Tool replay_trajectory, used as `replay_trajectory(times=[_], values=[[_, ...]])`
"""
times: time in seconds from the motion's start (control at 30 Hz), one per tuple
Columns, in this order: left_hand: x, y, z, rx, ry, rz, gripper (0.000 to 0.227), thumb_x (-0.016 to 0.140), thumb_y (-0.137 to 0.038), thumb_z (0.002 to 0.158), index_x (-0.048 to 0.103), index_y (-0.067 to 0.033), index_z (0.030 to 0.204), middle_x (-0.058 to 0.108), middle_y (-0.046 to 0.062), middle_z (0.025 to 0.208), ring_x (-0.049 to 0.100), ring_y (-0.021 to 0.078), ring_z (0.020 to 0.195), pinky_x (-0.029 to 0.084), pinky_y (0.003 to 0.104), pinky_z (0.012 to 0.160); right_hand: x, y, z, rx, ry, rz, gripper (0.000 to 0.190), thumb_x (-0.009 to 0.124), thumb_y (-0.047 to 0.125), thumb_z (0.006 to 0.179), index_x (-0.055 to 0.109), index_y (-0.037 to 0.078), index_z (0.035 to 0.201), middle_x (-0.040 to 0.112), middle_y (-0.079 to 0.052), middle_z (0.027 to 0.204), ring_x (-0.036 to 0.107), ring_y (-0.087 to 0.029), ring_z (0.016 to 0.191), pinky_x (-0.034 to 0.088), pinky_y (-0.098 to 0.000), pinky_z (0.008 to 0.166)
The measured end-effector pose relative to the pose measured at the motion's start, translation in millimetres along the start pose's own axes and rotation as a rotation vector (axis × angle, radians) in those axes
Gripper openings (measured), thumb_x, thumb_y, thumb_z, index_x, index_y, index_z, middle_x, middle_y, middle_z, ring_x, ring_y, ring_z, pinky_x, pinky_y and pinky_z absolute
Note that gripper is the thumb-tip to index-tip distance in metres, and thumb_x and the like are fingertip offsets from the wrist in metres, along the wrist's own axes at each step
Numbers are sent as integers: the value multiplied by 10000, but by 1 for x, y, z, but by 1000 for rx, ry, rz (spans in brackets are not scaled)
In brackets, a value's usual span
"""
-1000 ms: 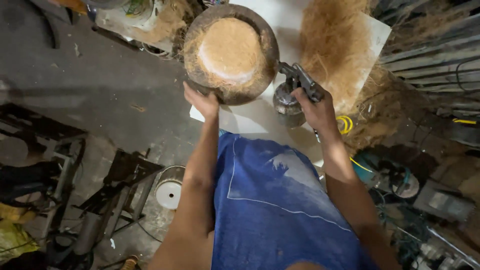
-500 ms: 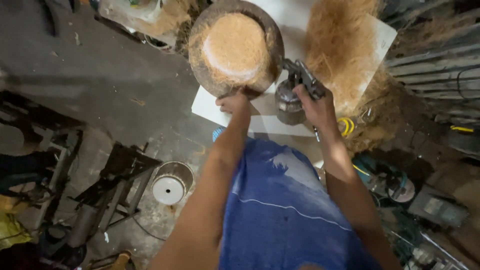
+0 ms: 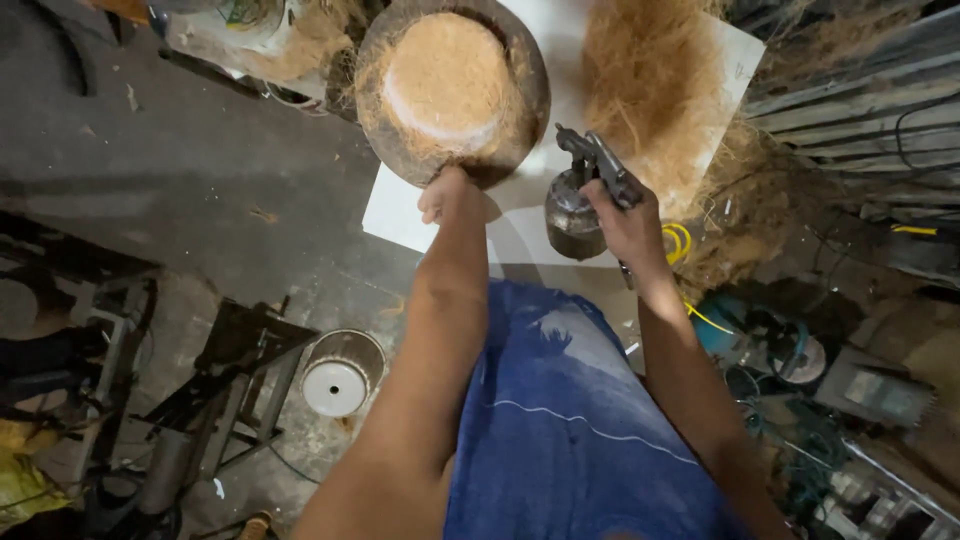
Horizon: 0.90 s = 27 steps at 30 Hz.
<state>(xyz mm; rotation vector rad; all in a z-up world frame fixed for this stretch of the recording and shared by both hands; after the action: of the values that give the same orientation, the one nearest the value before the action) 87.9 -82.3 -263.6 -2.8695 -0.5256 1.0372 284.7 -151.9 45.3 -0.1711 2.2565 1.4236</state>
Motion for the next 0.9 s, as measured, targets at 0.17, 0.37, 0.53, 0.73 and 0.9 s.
replay_trajectory(times=[0.17,0.37,0.53,0.73,0.9], values=[[-33,-20,1,273,-142,242,951,635,-468,891,108,35,1501,181,267,1527,326,418,1388,402,530,1111,-12,-6,1,81,-9,-5,313,756,386,946,717,95,838,593,-109,561,626,-195,606,478,-382,593],[-78,-65,27,632,-235,354,1001,926,-441,698,329,-130,1438,305,147,1447,393,341,1338,420,537,1053,-20,-28,7,108,1,-55,235,724,426,933,751,205,860,586,-49,553,617,-139,601,481,-348,627],[-85,-96,71,1054,-150,441,703,879,-405,851,361,-278,1309,161,120,1544,198,301,1474,342,643,1085,-24,-23,2,102,-17,-90,290,702,464,946,743,187,870,569,-68,534,631,-181,613,501,-376,668],[-41,16,100,948,-202,3,799,918,-335,682,486,-85,1305,463,137,1193,572,332,1141,417,427,1055,-9,-44,13,48,-8,-20,272,665,403,971,763,155,922,553,-81,531,627,-171,610,494,-348,640],[-76,-17,42,1066,-237,-65,925,943,-272,676,424,-30,1402,396,246,1360,447,464,1299,372,548,1111,2,-39,24,21,-3,6,278,705,398,964,739,138,868,546,-55,525,600,-141,589,481,-319,623]])
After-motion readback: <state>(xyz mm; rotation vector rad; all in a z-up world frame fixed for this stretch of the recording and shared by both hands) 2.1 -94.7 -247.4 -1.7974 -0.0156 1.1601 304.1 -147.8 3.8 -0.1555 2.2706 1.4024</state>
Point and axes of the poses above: each hand's wrist, its own z-axis towards the middle knuckle, its own x-axis out of the palm, y = z × x, the point moved 2 cm from there along z, towards the middle knuckle
